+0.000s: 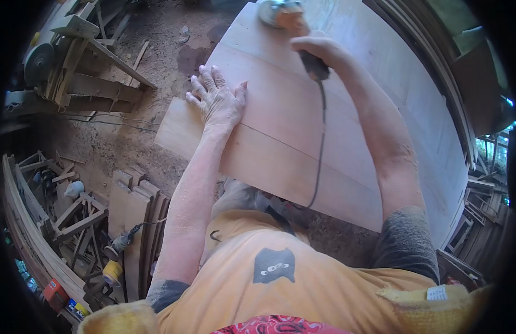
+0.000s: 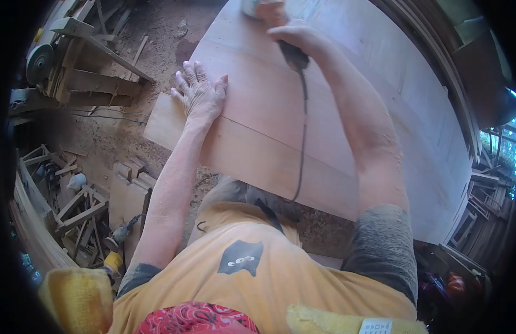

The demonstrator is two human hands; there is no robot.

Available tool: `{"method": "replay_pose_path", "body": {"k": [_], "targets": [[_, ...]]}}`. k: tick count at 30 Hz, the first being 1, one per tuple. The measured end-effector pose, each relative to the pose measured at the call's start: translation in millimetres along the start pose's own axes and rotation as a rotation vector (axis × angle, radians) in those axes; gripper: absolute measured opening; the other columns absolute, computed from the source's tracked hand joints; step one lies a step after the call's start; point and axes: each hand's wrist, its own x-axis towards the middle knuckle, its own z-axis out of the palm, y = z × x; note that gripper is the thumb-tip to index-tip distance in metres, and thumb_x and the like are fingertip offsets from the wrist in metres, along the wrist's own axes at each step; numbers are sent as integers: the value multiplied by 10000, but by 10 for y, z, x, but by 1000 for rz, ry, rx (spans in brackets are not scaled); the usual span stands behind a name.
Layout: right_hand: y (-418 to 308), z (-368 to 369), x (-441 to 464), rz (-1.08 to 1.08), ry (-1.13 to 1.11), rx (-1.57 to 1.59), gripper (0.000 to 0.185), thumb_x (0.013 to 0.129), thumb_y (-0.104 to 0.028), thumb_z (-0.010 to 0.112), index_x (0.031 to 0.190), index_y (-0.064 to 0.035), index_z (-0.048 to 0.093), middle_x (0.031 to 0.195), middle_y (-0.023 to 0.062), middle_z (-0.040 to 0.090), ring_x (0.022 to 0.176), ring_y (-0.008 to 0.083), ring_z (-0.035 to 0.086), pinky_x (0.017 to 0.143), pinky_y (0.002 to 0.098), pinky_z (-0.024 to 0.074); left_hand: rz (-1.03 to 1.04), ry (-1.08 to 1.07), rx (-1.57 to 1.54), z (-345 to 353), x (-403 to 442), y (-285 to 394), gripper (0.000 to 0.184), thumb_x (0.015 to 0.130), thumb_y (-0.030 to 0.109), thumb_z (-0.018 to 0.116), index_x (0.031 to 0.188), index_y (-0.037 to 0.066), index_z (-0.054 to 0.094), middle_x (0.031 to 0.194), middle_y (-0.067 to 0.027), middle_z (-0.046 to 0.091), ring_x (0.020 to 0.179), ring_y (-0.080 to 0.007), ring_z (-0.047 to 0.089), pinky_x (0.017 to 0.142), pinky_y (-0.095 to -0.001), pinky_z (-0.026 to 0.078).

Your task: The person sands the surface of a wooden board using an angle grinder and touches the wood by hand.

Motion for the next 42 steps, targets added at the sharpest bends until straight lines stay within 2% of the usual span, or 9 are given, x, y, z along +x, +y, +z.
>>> {"method": "replay_pose_path", "body": {"k": [1,5,8,16,18,23,28,32,42], "targets": [[-149,108,149,-14,-20,-19,393,730,-385,791,872,-21,753,805,84,695,776,196,673,704,330,521,-5,-8,2,-1,7,12,915,1009,660,440,1649,52,201,1720,-239,119,1581,-467,76,1230,-677,31],[-253,500,687,-372,-19,48,382,712,-380,787,878,-45,712,870,90,667,767,157,603,661,346,474,-35,39,40,76,56,27,874,1020,645,429,1649,75,221,1725,-216,134,1585,-455,85,1232,-681,46],[-259,233,103,-65,5,-110,361,707,-372,802,824,-34,751,826,93,705,766,198,677,708,338,535,-56,62,71,155,60,25,839,1030,642,408,1653,108,232,1735,-174,144,1590,-434,102,1236,-677,57],[1596,-1064,-1878,395,179,124,346,739,-336,777,770,-2,692,738,85,653,648,162,623,543,328,485,-59,116,195,320,151,-147,840,1025,698,352,1665,169,225,1744,-93,171,1592,-377,150,1234,-647,122],[2459,-1448,-2467,322,270,399,326,762,-333,770,791,-19,688,724,47,629,601,146,598,518,319,461,-51,121,223,331,203,-182,848,1020,711,339,1663,167,234,1746,-94,163,1587,-391,161,1232,-648,131],[3523,-2229,-3681,644,578,392,325,775,-316,769,916,-39,675,710,-3,596,568,122,555,513,316,443,-66,109,228,342,272,-169,852,1018,716,329,1663,167,234,1742,-69,191,1591,-355,159,1243,-603,135],[4196,-2186,-4523,682,728,564,265,811,-289,763,884,-51,673,721,-10,597,580,120,571,537,307,453,-58,133,290,368,271,-234,849,1021,703,336,1660,153,241,1742,-94,183,1588,-373,165,1243,-609,135],[3678,-1828,-4303,722,634,489,192,810,-238,742,906,-95,656,726,-34,576,602,107,559,552,282,458,-77,92,232,262,167,-79,860,1021,680,350,1660,117,223,1743,-152,141,1590,-413,140,1250,-625,92],[1149,-360,-1538,267,262,244,296,801,-342,748,761,-61,660,669,5,590,543,125,560,498,312,433,-16,5,29,45,31,-34,878,1041,626,359,1656,34,156,1733,-214,96,1591,-447,70,1230,-682,58]]}}
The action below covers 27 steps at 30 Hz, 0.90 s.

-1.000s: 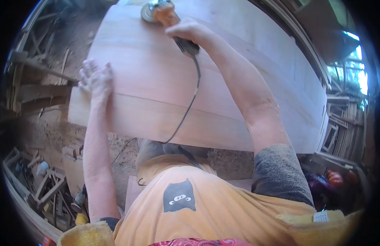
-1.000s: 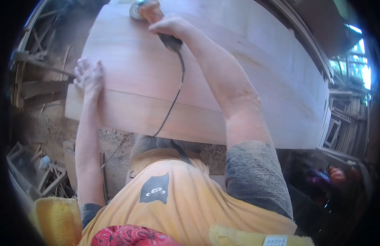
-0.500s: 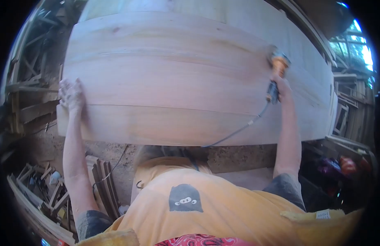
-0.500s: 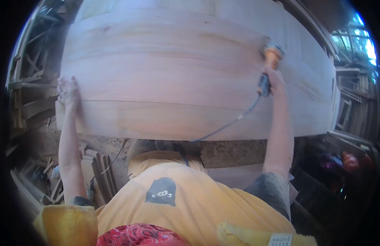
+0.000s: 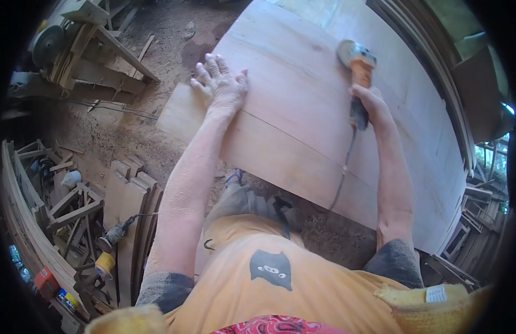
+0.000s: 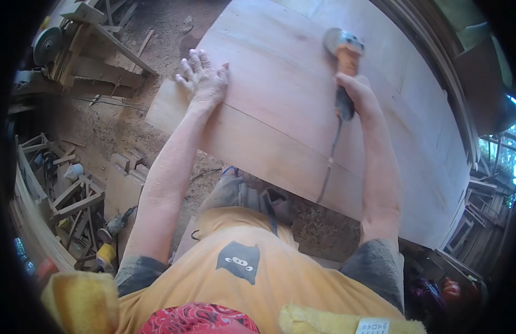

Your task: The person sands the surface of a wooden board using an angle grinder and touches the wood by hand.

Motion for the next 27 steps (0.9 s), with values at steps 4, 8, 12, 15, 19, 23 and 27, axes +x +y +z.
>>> {"method": "replay_pose_path", "body": {"k": [4,8,12,15,19,23,27], "targets": [[-781,837,428,-41,-91,-41,332,806,-367,744,798,-40,688,667,22,596,559,135,567,523,330,452,31,59,-54,14,-9,-1,867,1029,601,430,1637,25,208,1709,-235,153,1563,-490,120,1212,-702,86],[-1319,1462,645,-104,-232,-157,408,769,-399,795,771,4,739,733,88,693,653,189,662,600,350,523,31,43,-89,4,-4,16,864,1025,569,445,1632,0,210,1712,-241,142,1572,-486,89,1211,-713,51],[-1479,2012,875,-165,-295,-197,457,719,-451,801,815,-6,765,758,84,724,713,183,697,656,358,556,7,69,-75,56,-2,-7,834,1040,568,411,1641,26,211,1725,-215,141,1585,-457,89,1223,-698,50],[-1403,1995,686,-143,-275,-270,462,703,-439,805,824,6,768,766,100,728,711,198,700,661,369,558,0,96,-25,179,49,-36,788,1053,540,378,1648,45,224,1734,-185,150,1596,-423,99,1237,-677,65],[-925,1198,150,-130,-139,-269,427,756,-393,785,781,27,715,700,109,673,544,222,659,527,363,544,14,84,67,230,79,-69,778,1062,569,350,1656,82,229,1746,-140,141,1606,-375,102,1247,-654,77],[164,-63,-150,-2,-15,3,364,798,-370,767,748,-16,696,700,77,658,587,167,622,522,313,484,237,197,106,483,35,-709,789,1062,616,326,1661,110,232,1747,-110,156,1611,-333,109,1261,-612,91],[1429,-1441,-606,198,210,100,301,806,-347,764,837,-59,678,691,6,594,537,123,540,487,321,434,92,130,253,233,-427,-1035,771,1054,641,325,1663,176,248,1745,-66,187,1605,-345,137,1267,-580,101]]}}
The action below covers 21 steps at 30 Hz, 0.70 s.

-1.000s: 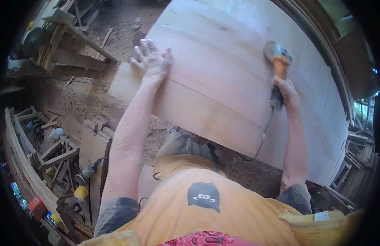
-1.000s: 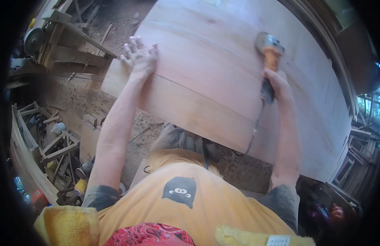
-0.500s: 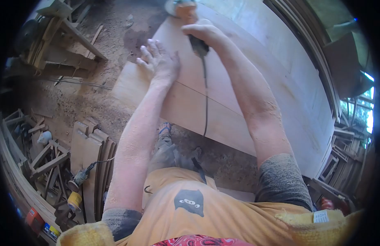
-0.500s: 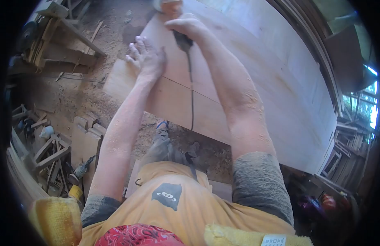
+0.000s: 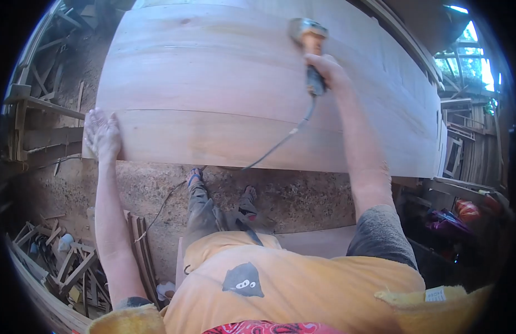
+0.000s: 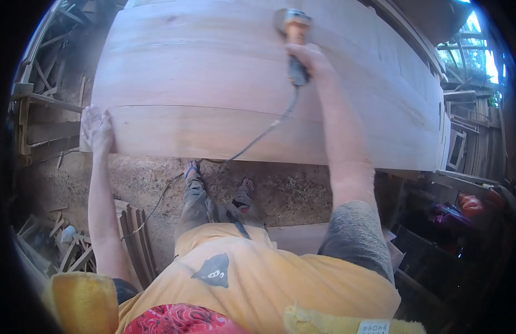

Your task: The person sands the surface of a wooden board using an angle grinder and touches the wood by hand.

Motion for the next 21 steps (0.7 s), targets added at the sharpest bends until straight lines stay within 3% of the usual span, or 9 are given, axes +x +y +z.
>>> {"method": "replay_pose_path", "body": {"k": [2,5,10,11,13,14,18,21], "targets": [[437,-589,-234,9,104,43,288,795,-323,772,845,-57,676,699,3,601,543,117,544,492,321,434,-82,-95,44,-199,-48,93,767,1053,648,322,1665,192,245,1743,-59,199,1603,-350,145,1259,-595,120],[1009,-1177,-552,112,135,63,304,784,-310,776,836,-23,691,674,27,617,525,136,562,492,335,450,-47,-49,24,-29,55,5,774,1053,657,319,1666,191,246,1745,-59,191,1601,-366,140,1253,-614,123],[1560,-1357,-866,213,210,106,249,782,-277,766,832,-44,694,680,11,621,538,127,574,507,311,455,66,133,57,560,206,-231,771,1060,647,311,1657,161,269,1744,-77,187,1600,-370,141,1259,-610,104],[1510,-1272,-960,213,186,118,249,783,-278,761,835,-43,698,683,12,624,542,126,575,510,315,451,103,213,57,696,224,-340,781,1060,650,309,1657,147,264,1743,-83,186,1599,-371,142,1260,-608,99],[1215,-954,-1016,160,119,98,247,786,-283,751,841,-49,691,685,7,618,538,126,569,507,315,449,-81,-94,79,-189,-22,143,797,1062,644,288,1670,136,204,1752,-84,144,1607,-364,96,1272,-596,70],[1013,-711,-1032,114,81,69,245,789,-286,746,843,-56,681,683,2,607,531,126,562,501,312,450,-95,-123,41,-307,-80,204,795,1063,633,275,1674,134,174,1754,-81,119,1611,-355,67,1276,-591,54],[-10,416,-888,-26,-66,-42,259,786,-312,745,808,-63,678,684,-8,597,540,113,550,501,313,439,-89,-186,-97,-467,-88,232,777,1069,619,242,1678,143,161,1761,-55,89,1616,-342,21,1268,-612,18],[-799,1369,-514,-171,-248,-86,297,788,-328,747,778,-35,701,691,23,627,576,137,605,530,325,470,-83,-180,-179,-480,-98,200,770,1069,610,243,1674,139,182,1759,-67,104,1615,-352,26,1261,-629,11]]}}
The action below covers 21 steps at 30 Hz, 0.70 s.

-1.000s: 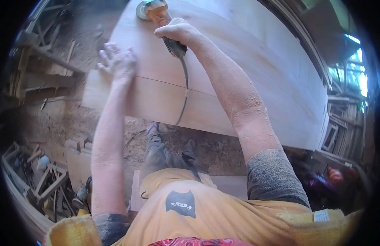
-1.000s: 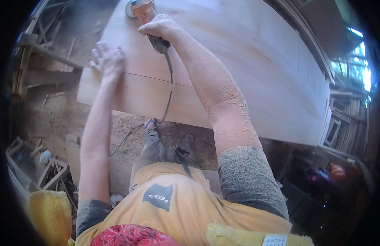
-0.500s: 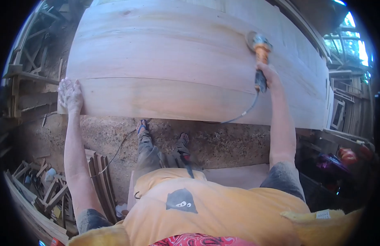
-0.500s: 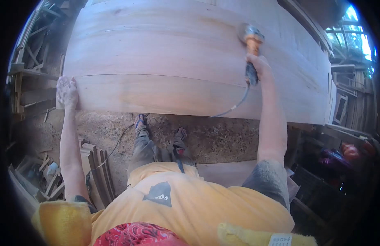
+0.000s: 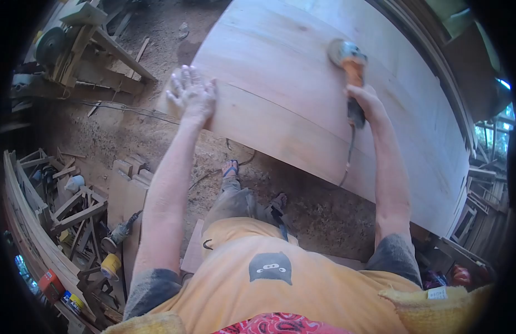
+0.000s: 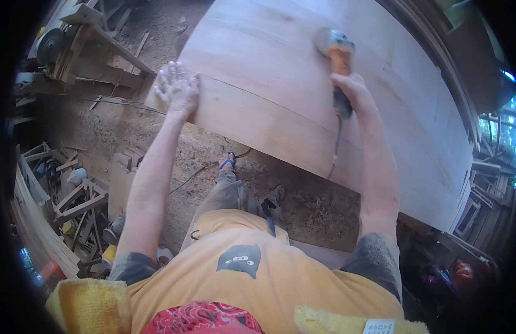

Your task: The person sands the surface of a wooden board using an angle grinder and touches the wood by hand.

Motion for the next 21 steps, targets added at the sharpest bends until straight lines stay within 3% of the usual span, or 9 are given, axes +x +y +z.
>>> {"method": "replay_pose_path", "body": {"k": [3,4,6,9,12,18,20,21], "targets": [[-702,868,608,-69,-58,-23,327,782,-345,762,764,-23,703,701,53,646,588,163,624,532,337,481,5,-96,-10,-185,-38,20,785,1067,596,264,1674,108,161,1756,-94,85,1611,-369,10,1269,-613,-7],[-961,1146,686,-89,-71,-76,326,783,-354,757,742,-37,696,704,41,636,602,148,604,543,331,466,26,-57,-36,-122,-24,-11,802,1061,606,304,1666,91,197,1751,-115,117,1605,-408,30,1254,-649,12],[-1369,1584,807,-135,-103,-173,346,784,-368,753,731,-31,693,706,42,636,622,144,598,561,333,463,35,-1,-59,-6,-11,-39,798,1056,615,330,1661,107,222,1744,-112,158,1603,-406,64,1245,-659,44],[-1779,1973,692,-88,-274,-118,410,759,-396,766,761,11,710,695,74,654,637,174,632,585,352,497,45,-2,-106,-51,-17,-74,798,1054,592,368,1658,90,225,1740,-131,168,1600,-421,62,1245,-663,31],[-1844,2328,848,-179,-206,-319,465,705,-435,813,840,6,762,760,108,711,700,204,686,663,372,551,42,29,-39,-17,-6,-74,790,1054,598,371,1658,106,235,1739,-121,176,1603,-404,73,1246,-663,43],[-1527,1813,297,-116,-97,-308,442,710,-439,778,772,-4,733,712,83,677,676,186,645,634,368,512,81,96,77,176,53,-148,789,1049,622,364,1661,140,238,1744,-83,178,1612,-335,103,1252,-644,90],[-1057,1350,202,-77,-76,-259,420,726,-422,770,752,-6,723,703,79,671,666,184,637,619,363,503,186,185,25,368,149,-407,770,1052,616,360,1665,167,233,1746,-60,180,1612,-300,123,1248,-642,114],[-814,1115,146,-63,-77,-231,410,734,-413,766,742,-7,717,699,77,668,661,183,634,612,360,498,138,141,56,301,79,-367,772,1051,623,350,1668,175,224,1749,-58,169,1614,-300,109,1254,-634,98]]}}
